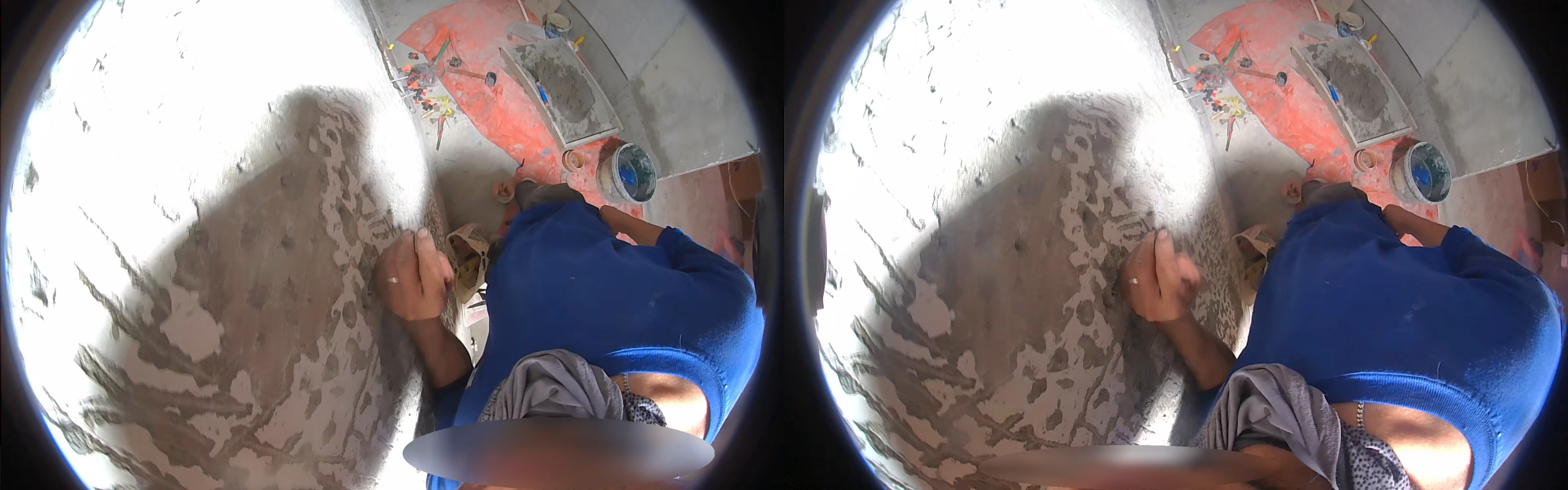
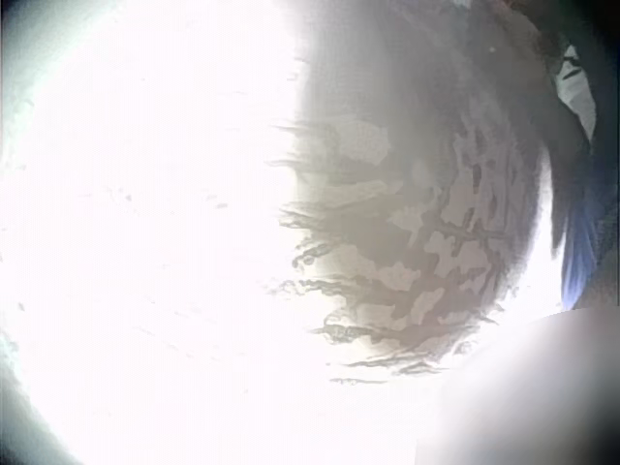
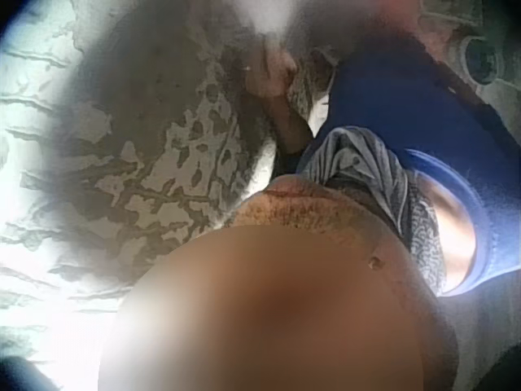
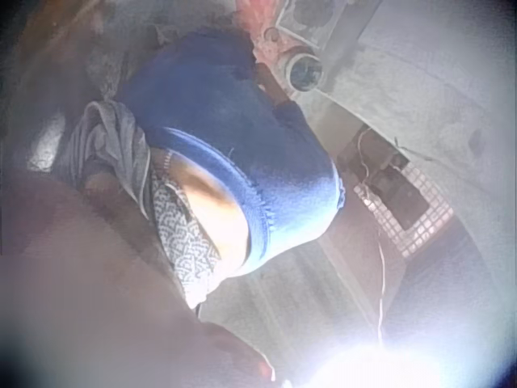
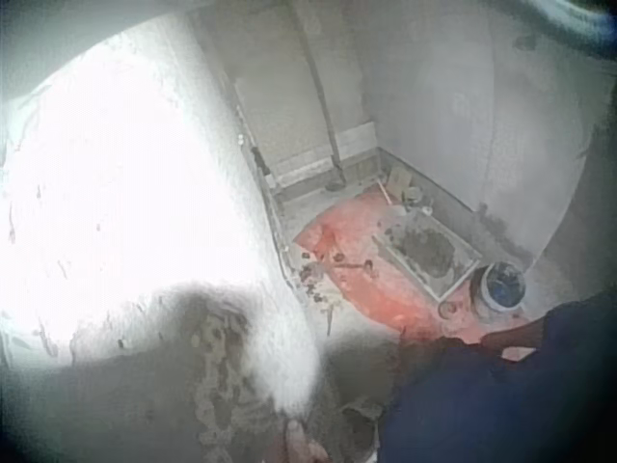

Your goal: The person installs wall tiles by pressing them into adhesive and securing them with tile leveling clips and spacers. They adjust the clips to maintain even spacing and alignment between tiles.

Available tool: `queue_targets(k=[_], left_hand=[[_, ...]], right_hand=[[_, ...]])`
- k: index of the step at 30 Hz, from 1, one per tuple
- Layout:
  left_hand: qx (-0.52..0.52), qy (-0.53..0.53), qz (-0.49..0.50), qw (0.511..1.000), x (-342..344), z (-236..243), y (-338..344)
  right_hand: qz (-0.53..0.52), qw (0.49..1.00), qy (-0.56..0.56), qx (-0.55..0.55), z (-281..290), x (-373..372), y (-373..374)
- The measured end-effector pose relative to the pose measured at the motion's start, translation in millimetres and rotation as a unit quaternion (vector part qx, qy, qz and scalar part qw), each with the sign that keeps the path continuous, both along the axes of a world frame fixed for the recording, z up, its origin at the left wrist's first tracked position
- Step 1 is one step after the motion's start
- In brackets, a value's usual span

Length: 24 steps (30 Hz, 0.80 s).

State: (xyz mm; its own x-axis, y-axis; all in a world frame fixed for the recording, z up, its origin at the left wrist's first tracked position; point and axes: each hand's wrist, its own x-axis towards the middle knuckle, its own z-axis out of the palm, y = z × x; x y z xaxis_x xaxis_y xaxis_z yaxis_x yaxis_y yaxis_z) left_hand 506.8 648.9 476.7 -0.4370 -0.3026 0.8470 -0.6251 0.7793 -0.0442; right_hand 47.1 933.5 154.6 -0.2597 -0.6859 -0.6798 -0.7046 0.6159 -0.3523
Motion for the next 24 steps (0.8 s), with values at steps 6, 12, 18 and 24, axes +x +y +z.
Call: queue_targets(k=[6, 12, 18, 24], left_hand=[[0.019, -0.079, 0.087, 0.993, -1.0, 4.7, 3.5], [0.091, -0.037, 0.229, 0.968, -9.6, -3.1, 15.7], [-0.072, -0.015, 0.351, 0.933, -64.8, 15.6, 5.1], [0.054, 0.119, 0.179, 0.975, -181.9, -31.6, -42.2]], right_hand=[[0.048, 0.995, 0.082, -0.03, 31.2, -48.8, -6.9], [0.038, 0.99, 0.12, -0.057, 48.7, -128.1, -80.2], [0.062, 0.991, 0.027, -0.118, -3.5, -179.2, -225.2], [-0.09, 0.926, -0.326, -0.167, -135.9, -146.5, -396.1]])
